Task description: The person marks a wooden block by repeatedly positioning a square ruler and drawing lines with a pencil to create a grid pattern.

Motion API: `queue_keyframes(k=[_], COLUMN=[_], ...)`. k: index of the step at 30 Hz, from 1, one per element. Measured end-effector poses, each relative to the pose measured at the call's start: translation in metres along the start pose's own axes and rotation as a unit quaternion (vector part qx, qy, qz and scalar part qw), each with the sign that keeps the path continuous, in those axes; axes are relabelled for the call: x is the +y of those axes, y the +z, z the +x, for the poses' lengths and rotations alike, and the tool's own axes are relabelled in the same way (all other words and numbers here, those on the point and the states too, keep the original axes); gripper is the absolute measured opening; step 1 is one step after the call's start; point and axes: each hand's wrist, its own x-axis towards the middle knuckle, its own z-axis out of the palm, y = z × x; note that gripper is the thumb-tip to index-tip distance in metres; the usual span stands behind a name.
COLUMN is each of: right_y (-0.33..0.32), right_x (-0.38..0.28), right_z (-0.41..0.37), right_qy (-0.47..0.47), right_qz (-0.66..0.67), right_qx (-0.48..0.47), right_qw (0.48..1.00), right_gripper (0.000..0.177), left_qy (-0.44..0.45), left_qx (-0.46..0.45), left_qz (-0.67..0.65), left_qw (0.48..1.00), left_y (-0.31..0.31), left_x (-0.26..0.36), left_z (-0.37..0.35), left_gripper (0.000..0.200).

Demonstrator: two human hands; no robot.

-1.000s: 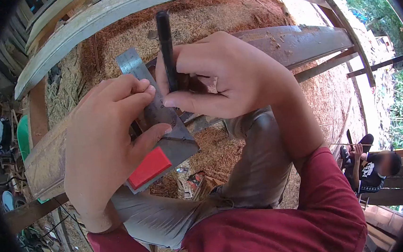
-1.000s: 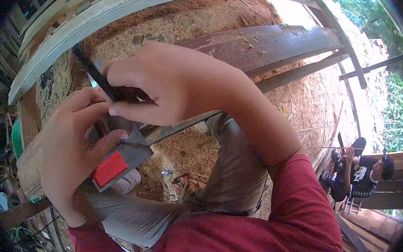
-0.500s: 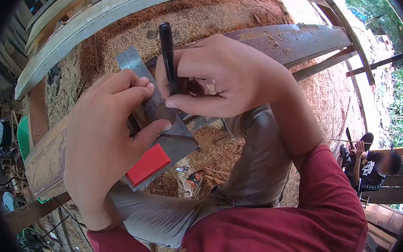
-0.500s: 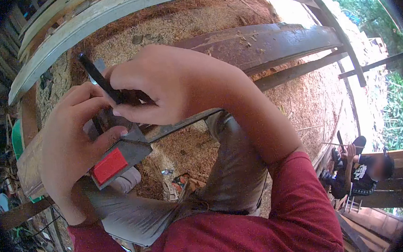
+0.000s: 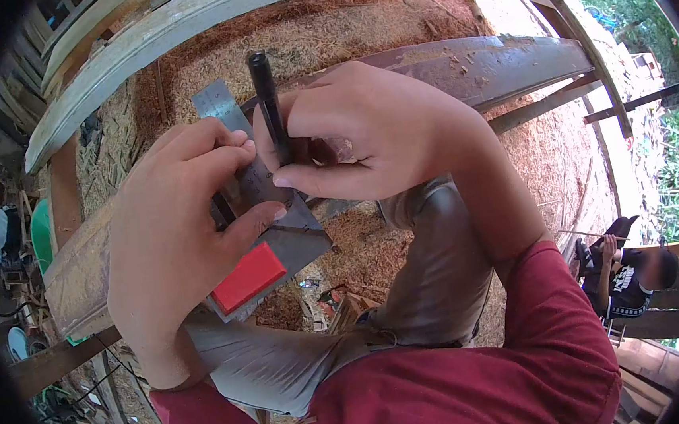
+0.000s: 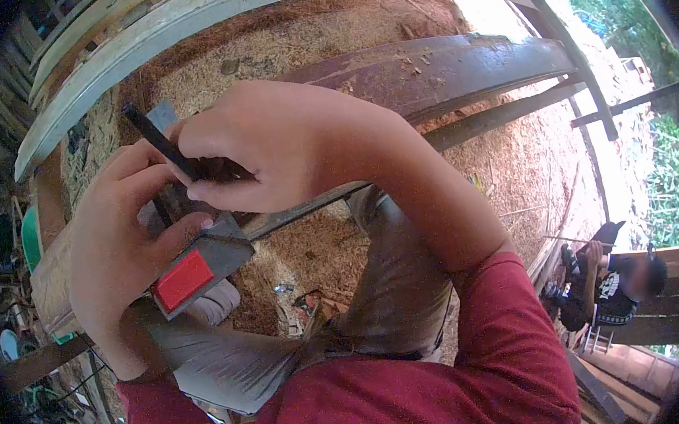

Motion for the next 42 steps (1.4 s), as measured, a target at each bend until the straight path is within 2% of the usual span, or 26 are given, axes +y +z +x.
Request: queue_keyframes(k=[6,8,15,42], right_y=[0.001,0.003,-0.001,0.003], right_x=[0.008,0.011,0.008,0.011], right_z=[-0.003,-0.003,-0.001,0.0], right_qy=[-0.041,-0.033,-0.026,-0.034], right_qz=[-0.038,-0.027,-0.04,-0.034], right_qx=[0.004,0.001,-0.022,-0.017], right_qw=[0.998,0.999,0.999,0.999], right_gripper=[0.016,0.016,0.016,0.016], left_qy=[-0.007,-0.024,0.002,-0.007], left_qx=[-0.01,-0.02,0.005,-0.018], left_qz=[0.007,0.012,0.01,0.004], left_qw=[1.0,0.999,1.0,1.0], left_y=[-0.003,-0.005,-0.001,-0.005], left_x=[0.002,0.006,0.003,0.003], left_z=[0.001,0.001,0.0,0.0], left_gripper=[0.048,0.048,0.047,0.048])
